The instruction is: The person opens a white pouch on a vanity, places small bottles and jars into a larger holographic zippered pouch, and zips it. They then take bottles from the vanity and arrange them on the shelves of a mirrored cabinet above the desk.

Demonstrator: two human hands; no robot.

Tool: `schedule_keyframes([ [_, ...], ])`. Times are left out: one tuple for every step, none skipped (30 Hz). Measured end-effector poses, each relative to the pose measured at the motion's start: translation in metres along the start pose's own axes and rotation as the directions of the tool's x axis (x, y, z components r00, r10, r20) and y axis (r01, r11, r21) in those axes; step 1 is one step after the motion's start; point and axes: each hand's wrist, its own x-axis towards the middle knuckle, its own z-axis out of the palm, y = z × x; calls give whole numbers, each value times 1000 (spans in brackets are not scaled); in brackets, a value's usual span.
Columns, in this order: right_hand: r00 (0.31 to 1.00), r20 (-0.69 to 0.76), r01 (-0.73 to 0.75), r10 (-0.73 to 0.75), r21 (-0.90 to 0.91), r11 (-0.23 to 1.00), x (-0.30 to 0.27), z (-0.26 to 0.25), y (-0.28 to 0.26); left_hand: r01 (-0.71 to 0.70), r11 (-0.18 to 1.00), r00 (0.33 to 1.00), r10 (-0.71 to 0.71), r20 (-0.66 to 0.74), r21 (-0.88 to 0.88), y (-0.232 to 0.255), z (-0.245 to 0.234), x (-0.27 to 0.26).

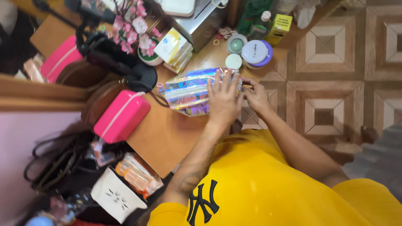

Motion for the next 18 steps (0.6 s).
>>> schedule_keyframes([
  [1000, -22, 14, -15, -67, 998, 1, -1, 5, -19, 999, 1000, 19, 8, 48, 5, 2, 2],
  [999, -48, -14, 12, -38, 999, 1, 0, 10, -39, 995, 999, 38, 16, 96, 8, 2, 4],
  [997, -73, -37, 36, -12, 999, 3, 0, 14, -59, 988, 998, 57, 19, 142, 8, 1, 6],
  [994, -97, -58, 60, 15, 998, 4, 1, 16, -85, 990, 996, 82, 32, 112, 7, -3, 5],
  [994, -109, -9, 12, 32, 999, 4, 1, 15, -104, 991, 994, 100, 44, 86, 4, -8, 3],
  [992, -122, 42, -36, 48, 998, 6, 1, 13, -122, 991, 991, 119, 55, 60, 2, -11, 2],
  [988, -136, 88, -78, 66, 994, 3, 4, 10, -137, 989, 989, 133, 67, 63, -1, -14, -1],
  [985, -146, 108, -96, 74, 991, -3, 5, 5, -152, 986, 986, 147, 79, 66, -3, -16, -4],
  [980, -157, 132, -119, 79, 988, -8, 1, -4, -169, 983, 983, 163, 86, 67, -3, -16, -3],
  [976, -168, 156, -141, 82, 984, -15, -2, -15, -168, 984, 983, 162, 88, 59, -4, -16, -2],
  [976, -172, 146, -134, 59, 987, -24, -3, -26, -165, 985, 983, 160, 91, 50, -3, -16, -3],
  [976, -176, 136, -127, 37, 990, -37, -1, -38, -162, 986, 983, 158, 93, 42, -2, -17, -5],
  [976, -178, 129, -125, 13, 992, -46, 3, -49, -146, 989, 986, 146, 82, -10, -2, -17, -5],
  [972, -165, 171, -168, 0, 985, -54, 10, -59, -129, 990, 988, 133, 73, -61, -2, -18, -5],
  [965, -150, 214, -214, -11, 977, -59, 18, -68, -114, 988, 991, 121, 63, -109, -4, -20, -4],
  [957, -135, 258, -258, -22, 966, -62, 26, -75, -105, 977, 993, 112, 29, -187, -6, -22, -3],
  [956, -133, 263, -262, -7, 965, -63, 31, -80, -95, 960, 995, 97, -5, -263, -9, -24, -3],
  [955, -132, 269, -266, 8, 963, -64, 35, -82, -87, 937, 996, 80, -36, -339, -11, -26, -3],
])
